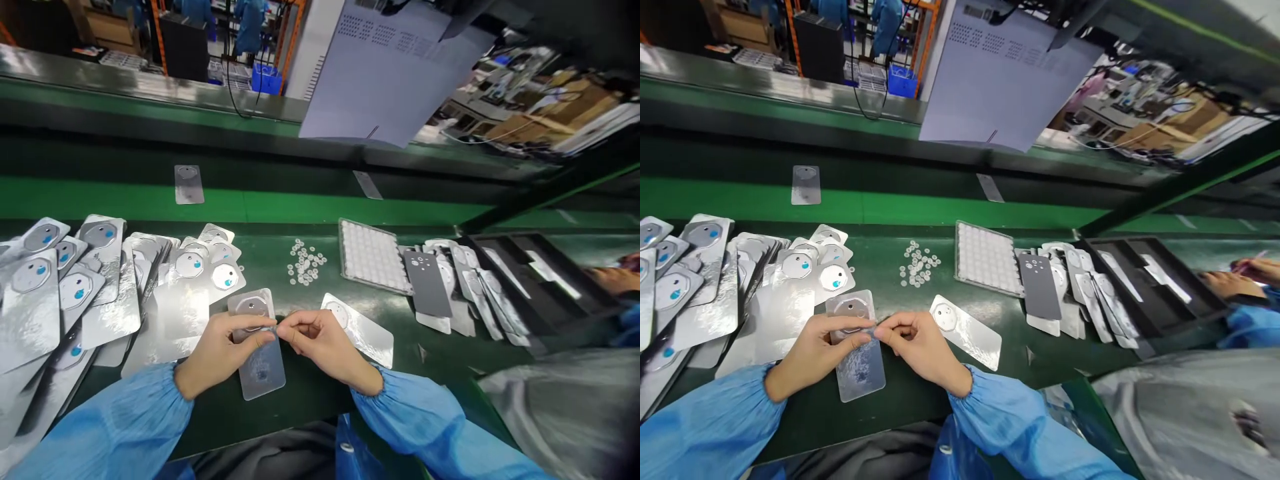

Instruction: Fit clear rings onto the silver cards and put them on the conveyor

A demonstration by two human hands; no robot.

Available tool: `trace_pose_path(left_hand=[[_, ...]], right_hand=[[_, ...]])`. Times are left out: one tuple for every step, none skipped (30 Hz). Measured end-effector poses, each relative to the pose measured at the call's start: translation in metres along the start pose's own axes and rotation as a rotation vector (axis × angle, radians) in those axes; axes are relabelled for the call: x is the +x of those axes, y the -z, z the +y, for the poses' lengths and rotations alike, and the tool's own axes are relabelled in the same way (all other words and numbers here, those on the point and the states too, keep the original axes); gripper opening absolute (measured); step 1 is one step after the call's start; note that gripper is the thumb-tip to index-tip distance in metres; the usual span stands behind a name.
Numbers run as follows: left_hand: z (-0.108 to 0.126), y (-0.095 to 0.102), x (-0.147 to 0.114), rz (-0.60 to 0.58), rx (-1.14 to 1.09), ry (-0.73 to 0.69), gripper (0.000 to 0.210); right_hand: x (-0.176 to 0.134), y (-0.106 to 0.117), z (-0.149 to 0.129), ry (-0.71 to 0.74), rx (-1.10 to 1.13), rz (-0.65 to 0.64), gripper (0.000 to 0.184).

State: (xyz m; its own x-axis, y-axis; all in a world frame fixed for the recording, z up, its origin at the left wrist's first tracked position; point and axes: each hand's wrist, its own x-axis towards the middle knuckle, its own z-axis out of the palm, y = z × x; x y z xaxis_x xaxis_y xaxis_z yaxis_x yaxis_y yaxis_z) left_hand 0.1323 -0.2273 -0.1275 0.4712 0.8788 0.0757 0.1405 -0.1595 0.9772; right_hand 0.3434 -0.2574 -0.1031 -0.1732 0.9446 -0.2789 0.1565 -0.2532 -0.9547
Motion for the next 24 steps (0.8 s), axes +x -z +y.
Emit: trace_pose_path(left_hand=[[0.000,0.000,0.000,-0.007,-0.017,-0.007,0.022],[0.000,-0.001,0.000,-0.011,-0.029,-0.012,0.021],[0.000,-0.001,0.000,-0.009,-0.035,-0.015,0.021],[0.000,-0.002,0.000,-0.004,-0.034,-0.015,0.020],[0.000,-0.002,0.000,-0.003,-0.029,-0.013,0.020],[0.001,-0.002,0.000,-0.006,-0.019,-0.012,0.020],[0.001,-0.002,0.000,-0.010,-0.007,-0.013,0.020],[0.002,-0.002,0.000,-0.010,0.005,-0.016,0.020],[0.002,-0.002,0.000,-0.003,0.014,-0.024,0.020],[0.003,-0.001,0.001,0.012,0.020,-0.034,0.019],[0.003,-0.001,0.001,0.031,0.020,-0.045,0.017],[0.003,-0.001,0.001,0.047,0.016,-0.056,0.016],[0.003,-0.001,0.001,0.057,0.010,-0.068,0.014],[0.003,-0.001,0.002,0.062,0.003,-0.079,0.012],[0.002,-0.001,0.002,0.067,-0.003,-0.090,0.011],[0.001,0.000,0.002,0.076,-0.007,-0.100,0.010],[0.000,0.000,0.002,0.086,-0.011,-0.108,0.010],[0.000,0.001,0.002,0.096,-0.013,-0.114,0.009],[-0.001,0.001,0.002,0.099,-0.015,-0.116,0.009],[-0.001,0.001,0.002,0.097,-0.017,-0.116,0.009],[-0.001,0.001,0.002,0.092,-0.016,-0.111,0.010],[-0.001,0.001,0.002,0.090,-0.014,-0.099,0.010],[-0.001,0.001,0.002,0.096,-0.013,-0.083,0.010],[-0.001,0.001,0.002,0.109,-0.015,-0.066,0.011]], right_hand=[[0.001,-0.002,0.000,0.024,-0.015,0.000,0.046],[0.002,-0.003,0.000,0.046,-0.023,-0.004,0.045],[0.002,-0.004,0.000,0.063,-0.025,-0.008,0.043],[0.003,-0.005,0.001,0.079,-0.025,-0.011,0.042],[0.003,-0.005,0.001,0.092,-0.025,-0.012,0.041],[0.004,-0.005,0.001,0.102,-0.024,-0.013,0.040],[0.003,-0.004,0.001,0.109,-0.023,-0.012,0.040],[0.003,-0.004,0.001,0.111,-0.022,-0.012,0.041],[0.003,-0.003,0.000,0.105,-0.021,-0.014,0.043],[0.002,-0.003,-0.001,0.088,-0.022,-0.020,0.046],[0.002,-0.002,-0.002,0.062,-0.024,-0.032,0.049],[0.001,-0.001,-0.003,0.027,-0.021,-0.050,0.053],[0.000,-0.001,-0.004,-0.013,-0.011,-0.073,0.055],[0.000,-0.001,-0.006,-0.054,0.010,-0.096,0.056],[0.000,-0.001,-0.007,-0.092,0.042,-0.117,0.057],[-0.001,-0.001,-0.008,-0.124,0.081,-0.131,0.056],[0.000,-0.001,-0.009,-0.153,0.123,-0.141,0.055],[0.000,-0.001,-0.010,-0.179,0.164,-0.149,0.054],[0.001,-0.002,-0.010,-0.203,0.202,-0.156,0.053],[0.002,-0.002,-0.011,-0.225,0.235,-0.168,0.052],[0.002,-0.002,-0.012,-0.244,0.263,-0.179,0.051],[0.003,-0.002,-0.012,-0.258,0.286,-0.188,0.050],[0.004,-0.002,-0.012,-0.264,0.303,-0.195,0.049],[0.004,-0.002,-0.012,-0.261,0.314,-0.196,0.048]])
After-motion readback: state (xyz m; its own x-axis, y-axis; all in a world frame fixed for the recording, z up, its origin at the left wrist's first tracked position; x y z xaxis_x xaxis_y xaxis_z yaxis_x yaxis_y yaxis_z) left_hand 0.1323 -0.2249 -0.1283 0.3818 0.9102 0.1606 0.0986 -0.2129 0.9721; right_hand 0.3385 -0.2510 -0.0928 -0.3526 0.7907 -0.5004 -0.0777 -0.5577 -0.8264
